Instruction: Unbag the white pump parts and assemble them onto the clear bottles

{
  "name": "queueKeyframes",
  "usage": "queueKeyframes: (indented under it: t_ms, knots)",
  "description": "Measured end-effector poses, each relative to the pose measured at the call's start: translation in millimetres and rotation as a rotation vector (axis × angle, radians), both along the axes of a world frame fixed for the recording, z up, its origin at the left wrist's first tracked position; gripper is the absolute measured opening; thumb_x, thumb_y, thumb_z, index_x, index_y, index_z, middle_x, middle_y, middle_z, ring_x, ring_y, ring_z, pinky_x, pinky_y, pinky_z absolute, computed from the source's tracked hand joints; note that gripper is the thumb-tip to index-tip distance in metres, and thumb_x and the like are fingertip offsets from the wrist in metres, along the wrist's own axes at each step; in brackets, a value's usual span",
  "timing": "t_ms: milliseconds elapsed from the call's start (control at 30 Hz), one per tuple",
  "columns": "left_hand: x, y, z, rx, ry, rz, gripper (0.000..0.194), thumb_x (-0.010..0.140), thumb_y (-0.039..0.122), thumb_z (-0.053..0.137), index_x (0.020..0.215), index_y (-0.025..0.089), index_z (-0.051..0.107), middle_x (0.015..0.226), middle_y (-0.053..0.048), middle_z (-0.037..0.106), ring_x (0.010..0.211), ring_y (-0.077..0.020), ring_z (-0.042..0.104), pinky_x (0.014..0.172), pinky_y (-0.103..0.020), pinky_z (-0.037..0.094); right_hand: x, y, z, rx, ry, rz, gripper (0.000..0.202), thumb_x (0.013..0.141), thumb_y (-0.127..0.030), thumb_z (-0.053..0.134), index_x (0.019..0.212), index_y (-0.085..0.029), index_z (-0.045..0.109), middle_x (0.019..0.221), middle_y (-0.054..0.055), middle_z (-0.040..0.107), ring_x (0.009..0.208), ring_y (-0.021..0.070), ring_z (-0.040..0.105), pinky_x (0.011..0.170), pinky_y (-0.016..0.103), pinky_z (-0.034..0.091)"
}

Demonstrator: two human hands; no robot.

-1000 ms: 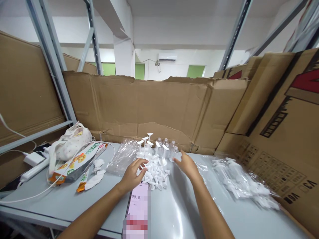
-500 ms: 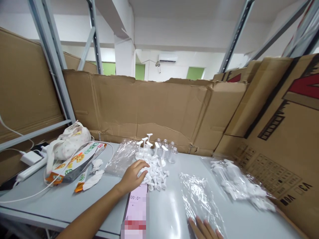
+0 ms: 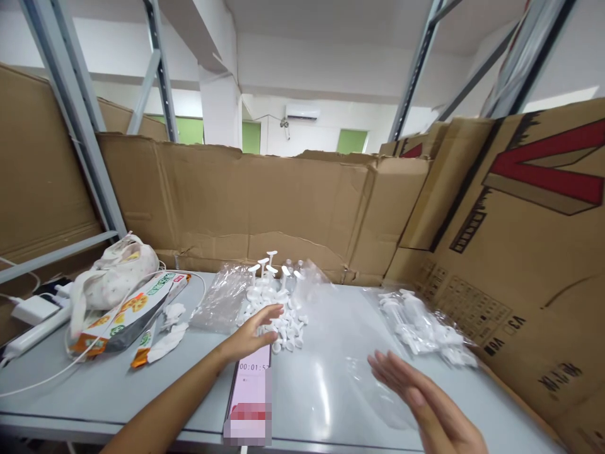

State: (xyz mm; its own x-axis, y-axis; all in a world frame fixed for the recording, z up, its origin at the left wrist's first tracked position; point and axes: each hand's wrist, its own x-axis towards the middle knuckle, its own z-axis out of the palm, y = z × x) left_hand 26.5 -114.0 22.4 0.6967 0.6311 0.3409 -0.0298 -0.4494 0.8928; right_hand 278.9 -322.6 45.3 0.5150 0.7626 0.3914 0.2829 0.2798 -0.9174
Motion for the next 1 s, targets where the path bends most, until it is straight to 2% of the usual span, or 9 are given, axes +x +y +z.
queueKeyframes:
  t_ms: [100, 200, 367, 467, 533, 600, 700, 833, 1000]
  knots:
    - [-1.6, 0.7, 2.1, -0.216, -0.119, -0.234, 0.063, 0.077, 0.058, 0.055, 0.128, 0.022, 0.047, 0.126, -0.016, 0.055, 0.117, -0.027, 0.05, 0.096, -0.044, 0.038, -16.5, 36.9, 24.0, 0.142, 0.23, 0.187, 0.031, 0.077, -0.042, 0.06, 0.105, -0.031, 0.067, 0.107, 0.009, 0.069, 0.098, 0.034, 0.064, 0.086, 0.055, 0.049]
    - [-2.6, -1.5, 6.2, -0.314, -0.258, -0.298, 0.066, 0.074, 0.062, 0.054, 0.124, 0.02, 0.051, 0.12, -0.017, 0.059, 0.11, -0.0284, 0.056, 0.093, -0.044, 0.04, -36.0, 79.7, 34.9, 0.112, 0.303, 0.359, 0.031, 0.079, -0.043, 0.059, 0.105, -0.029, 0.067, 0.11, 0.01, 0.068, 0.101, 0.0322, 0.063, 0.088, 0.055, 0.048]
    - [0.5, -5.4, 9.5, -0.376, -0.291, -0.182, 0.059, 0.071, 0.053, 0.065, 0.116, 0.017, 0.056, 0.108, -0.015, 0.064, 0.097, -0.026, 0.063, 0.085, -0.039, 0.044, -72.2, 136.7, 31.9, 0.066, 0.387, 0.503, 0.041, 0.082, -0.048, 0.054, 0.118, -0.03, 0.057, 0.125, 0.009, 0.059, 0.113, 0.0284, 0.056, 0.094, 0.049, 0.043]
    - [4.0, -2.9, 8.7, -0.368, -0.305, 0.012, 0.04, 0.072, 0.046, 0.067, 0.095, 0.015, 0.06, 0.09, -0.009, 0.066, 0.078, -0.0189, 0.066, 0.075, -0.031, 0.047, -88.4, 158.6, 25.7, 0.088, 0.424, 0.57, 0.039, 0.083, -0.048, 0.053, 0.119, -0.032, 0.055, 0.129, 0.006, 0.056, 0.117, 0.0251, 0.052, 0.096, 0.045, 0.041]
    - [4.5, 0.5, 9.1, -0.342, -0.331, 0.154, 0.034, 0.072, 0.045, 0.067, 0.083, 0.014, 0.058, 0.08, -0.005, 0.064, 0.069, -0.0157, 0.064, 0.07, -0.029, 0.047, -92.4, 168.2, 21.1, 0.079, 0.409, 0.549, 0.037, 0.081, -0.046, 0.056, 0.116, -0.032, 0.057, 0.127, 0.005, 0.057, 0.113, 0.024, 0.054, 0.094, 0.043, 0.043]
    - [3.1, 3.7, 10.7, -0.318, -0.353, 0.253, 0.033, 0.072, 0.046, 0.066, 0.077, 0.014, 0.056, 0.076, -0.003, 0.062, 0.067, -0.0147, 0.063, 0.068, -0.028, 0.047, -90.9, 174.0, 15.4, 0.061, 0.352, 0.473, 0.037, 0.078, -0.044, 0.061, 0.112, -0.03, 0.06, 0.118, 0.006, 0.061, 0.102, 0.0232, 0.058, 0.087, 0.04, 0.046]
    - [-0.1, 5.9, 13.7, -0.295, -0.373, 0.284, 0.032, 0.073, 0.045, 0.065, 0.08, 0.015, 0.056, 0.08, -0.003, 0.062, 0.071, -0.0151, 0.062, 0.07, -0.028, 0.048, -83.5, 177.5, 4.7, 0.044, 0.28, 0.393, 0.036, 0.075, -0.043, 0.065, 0.107, -0.026, 0.064, 0.1, 0.006, 0.065, 0.081, 0.0202, 0.06, 0.075, 0.037, 0.048]
    - [-0.1, 6.0, 13.4, -0.258, -0.371, 0.299, 0.027, 0.078, 0.042, 0.061, 0.079, 0.016, 0.055, 0.08, -0.003, 0.061, 0.07, -0.0128, 0.059, 0.071, -0.027, 0.047, -79.2, 177.1, -8.0, 0.016, 0.235, 0.423, 0.036, 0.071, -0.041, 0.069, 0.102, -0.025, 0.065, 0.089, 0.005, 0.064, 0.068, 0.0174, 0.056, 0.057, 0.029, 0.045]
    - [-0.2, 10.6, 11.3, -0.191, -0.355, 0.417, 0.024, 0.08, 0.038, 0.056, 0.074, 0.017, 0.049, 0.079, -0.002, 0.059, 0.071, -0.013, 0.058, 0.068, -0.026, 0.046, -78.7, 178.5, -11.3, 0.003, 0.26, 0.448, 0.033, 0.077, -0.046, 0.062, 0.098, -0.022, 0.068, 0.079, 0.003, 0.063, 0.058, 0.0138, 0.052, 0.049, 0.027, 0.039]
